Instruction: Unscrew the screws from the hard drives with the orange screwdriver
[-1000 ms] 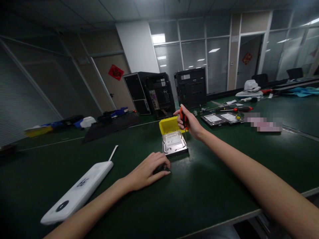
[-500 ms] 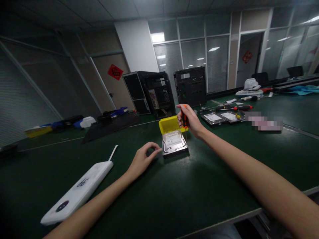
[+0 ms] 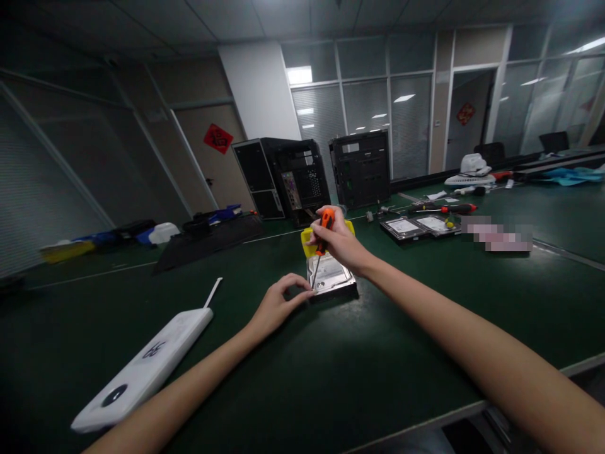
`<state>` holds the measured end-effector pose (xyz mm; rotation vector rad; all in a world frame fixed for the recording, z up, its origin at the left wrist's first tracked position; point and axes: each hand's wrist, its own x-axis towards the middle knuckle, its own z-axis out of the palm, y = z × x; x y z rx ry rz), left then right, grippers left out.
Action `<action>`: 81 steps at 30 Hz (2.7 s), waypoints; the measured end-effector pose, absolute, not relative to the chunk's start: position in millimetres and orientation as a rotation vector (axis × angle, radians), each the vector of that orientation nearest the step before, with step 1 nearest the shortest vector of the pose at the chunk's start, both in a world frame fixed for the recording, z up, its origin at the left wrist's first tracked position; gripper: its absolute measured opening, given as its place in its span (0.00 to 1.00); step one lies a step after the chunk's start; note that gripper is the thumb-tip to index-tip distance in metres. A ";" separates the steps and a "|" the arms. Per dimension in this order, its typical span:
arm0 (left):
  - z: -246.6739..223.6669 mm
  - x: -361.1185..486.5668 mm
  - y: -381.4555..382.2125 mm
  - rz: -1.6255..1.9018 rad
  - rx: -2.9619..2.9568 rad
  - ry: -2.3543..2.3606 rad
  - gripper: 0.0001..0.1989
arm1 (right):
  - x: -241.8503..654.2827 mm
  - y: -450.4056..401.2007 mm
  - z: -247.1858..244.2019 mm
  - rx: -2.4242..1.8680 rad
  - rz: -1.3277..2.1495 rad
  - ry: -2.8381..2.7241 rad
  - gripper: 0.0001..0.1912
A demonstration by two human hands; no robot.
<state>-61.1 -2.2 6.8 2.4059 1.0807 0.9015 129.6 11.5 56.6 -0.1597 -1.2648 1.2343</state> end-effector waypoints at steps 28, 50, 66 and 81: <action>7.0 -63.9 -8.7 0.873 2.456 1.163 0.09 | 119.6 4.3 45.6 -0.217 1.098 -1.451 0.15; 6.9 -64.6 -12.6 0.890 2.529 1.152 0.10 | 121.2 0.0 46.7 -0.281 1.029 -1.474 0.13; 24.1 -78.8 -4.5 0.623 2.499 1.089 0.17 | 118.0 -8.2 46.9 -0.302 0.971 -1.520 0.13; 34.5 -112.4 12.9 0.213 2.537 1.054 0.13 | 137.8 14.8 40.8 -0.562 0.521 -1.362 0.12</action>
